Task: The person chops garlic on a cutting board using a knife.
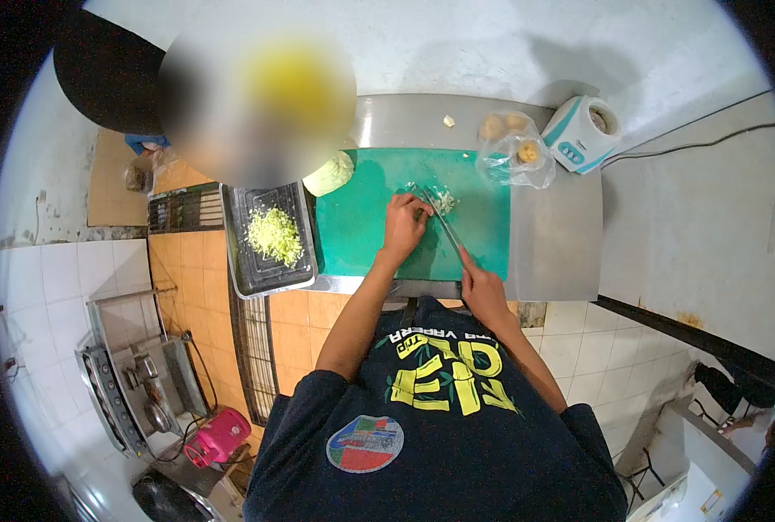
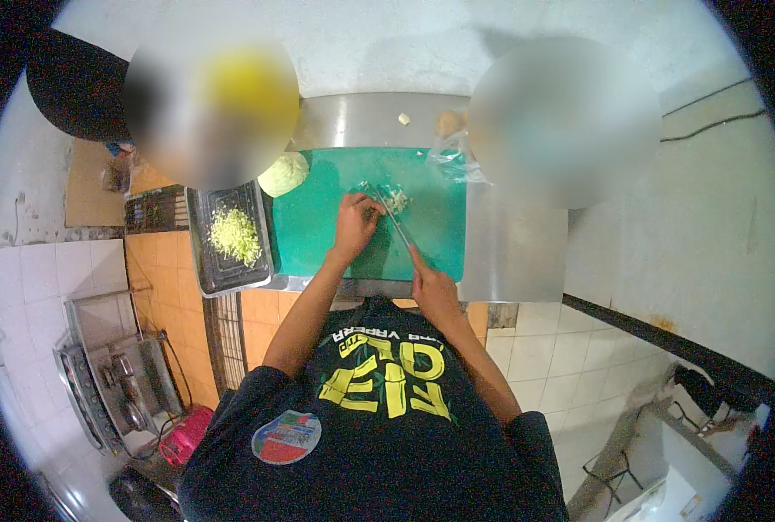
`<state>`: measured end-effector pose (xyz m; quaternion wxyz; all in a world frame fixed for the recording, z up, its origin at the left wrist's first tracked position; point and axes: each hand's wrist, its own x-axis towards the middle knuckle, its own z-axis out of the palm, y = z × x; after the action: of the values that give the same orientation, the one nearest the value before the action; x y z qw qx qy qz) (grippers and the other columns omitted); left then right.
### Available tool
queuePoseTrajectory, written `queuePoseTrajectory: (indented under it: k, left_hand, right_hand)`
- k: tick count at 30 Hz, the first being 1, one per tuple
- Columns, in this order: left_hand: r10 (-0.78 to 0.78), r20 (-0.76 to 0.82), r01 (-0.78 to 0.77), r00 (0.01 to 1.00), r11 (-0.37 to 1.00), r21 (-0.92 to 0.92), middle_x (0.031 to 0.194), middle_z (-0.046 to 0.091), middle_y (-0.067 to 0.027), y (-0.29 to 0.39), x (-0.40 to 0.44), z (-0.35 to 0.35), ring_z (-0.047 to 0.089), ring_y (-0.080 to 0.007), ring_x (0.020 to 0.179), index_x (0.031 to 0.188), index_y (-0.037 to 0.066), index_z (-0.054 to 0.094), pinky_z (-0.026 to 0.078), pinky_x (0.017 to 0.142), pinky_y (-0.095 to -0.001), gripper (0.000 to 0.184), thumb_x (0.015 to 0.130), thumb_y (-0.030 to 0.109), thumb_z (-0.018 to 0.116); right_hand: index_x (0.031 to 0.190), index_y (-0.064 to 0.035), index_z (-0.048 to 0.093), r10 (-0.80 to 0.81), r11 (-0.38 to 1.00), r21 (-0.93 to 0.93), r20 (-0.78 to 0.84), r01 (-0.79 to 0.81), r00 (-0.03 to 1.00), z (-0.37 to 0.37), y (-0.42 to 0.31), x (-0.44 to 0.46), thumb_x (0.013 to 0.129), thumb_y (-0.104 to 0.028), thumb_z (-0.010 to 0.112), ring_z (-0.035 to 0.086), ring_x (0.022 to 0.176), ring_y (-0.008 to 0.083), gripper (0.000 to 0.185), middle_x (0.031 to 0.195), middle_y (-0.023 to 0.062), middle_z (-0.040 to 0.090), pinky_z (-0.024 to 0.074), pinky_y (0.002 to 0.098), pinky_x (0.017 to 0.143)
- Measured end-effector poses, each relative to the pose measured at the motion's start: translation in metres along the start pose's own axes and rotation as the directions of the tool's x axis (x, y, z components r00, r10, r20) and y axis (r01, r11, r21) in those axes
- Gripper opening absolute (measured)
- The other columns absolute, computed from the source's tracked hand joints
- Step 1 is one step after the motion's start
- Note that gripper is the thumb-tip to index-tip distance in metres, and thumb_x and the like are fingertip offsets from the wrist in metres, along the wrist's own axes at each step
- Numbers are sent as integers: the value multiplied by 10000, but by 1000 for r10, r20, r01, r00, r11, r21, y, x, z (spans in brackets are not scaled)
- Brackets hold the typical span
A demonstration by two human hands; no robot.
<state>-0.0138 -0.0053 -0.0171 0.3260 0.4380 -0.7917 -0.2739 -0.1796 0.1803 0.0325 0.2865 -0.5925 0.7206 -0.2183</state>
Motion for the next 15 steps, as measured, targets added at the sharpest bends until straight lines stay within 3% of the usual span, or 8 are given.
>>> queuePoseTrajectory:
  k: [3,6,9,12,15]
  left_hand:
    - [6,-26,-6,1000,1000,9,954,700,-99,1,-5,2,606,-344,968,894,73,783,500,883,-443,99,825,6,762]
    - [69,-1,-69,998,990,127,995,706,-107,1,-7,1,612,-348,992,956,57,782,511,901,-440,145,836,-13,742]
    - [110,-4,-110,994,993,54,1044,708,-114,0,-8,-3,611,-355,1043,1015,45,778,516,937,-445,214,830,-46,720]
    - [126,12,-126,992,990,57,1090,708,-124,0,-7,-14,605,-358,1092,1055,41,773,517,971,-452,268,823,-70,700]
    - [185,-49,-180,982,980,81,1127,703,-124,-3,0,-22,597,-362,1109,1078,43,766,516,989,-459,307,816,-89,677]
  right_hand:
    - [1566,-143,520,-5,998,-61,-6,5,1000,7,-2,22,1011,-88,598,666,678,475,563,794,291,679,514,536,641]
    - [1574,-171,515,-22,995,99,16,20,1000,0,-2,34,1018,-90,594,672,696,471,568,821,287,684,515,531,658]
    - [1583,-195,506,-73,983,164,-59,82,996,-5,13,25,1030,-95,587,669,692,454,568,832,294,668,513,512,667]
    - [1594,-206,492,75,990,119,-14,-73,997,-31,-2,12,1040,-95,576,664,691,442,572,837,296,665,516,491,678]
    - [1600,-207,485,101,992,83,-41,-97,994,-30,4,10,1042,-97,573,666,689,431,575,833,280,680,525,496,693]
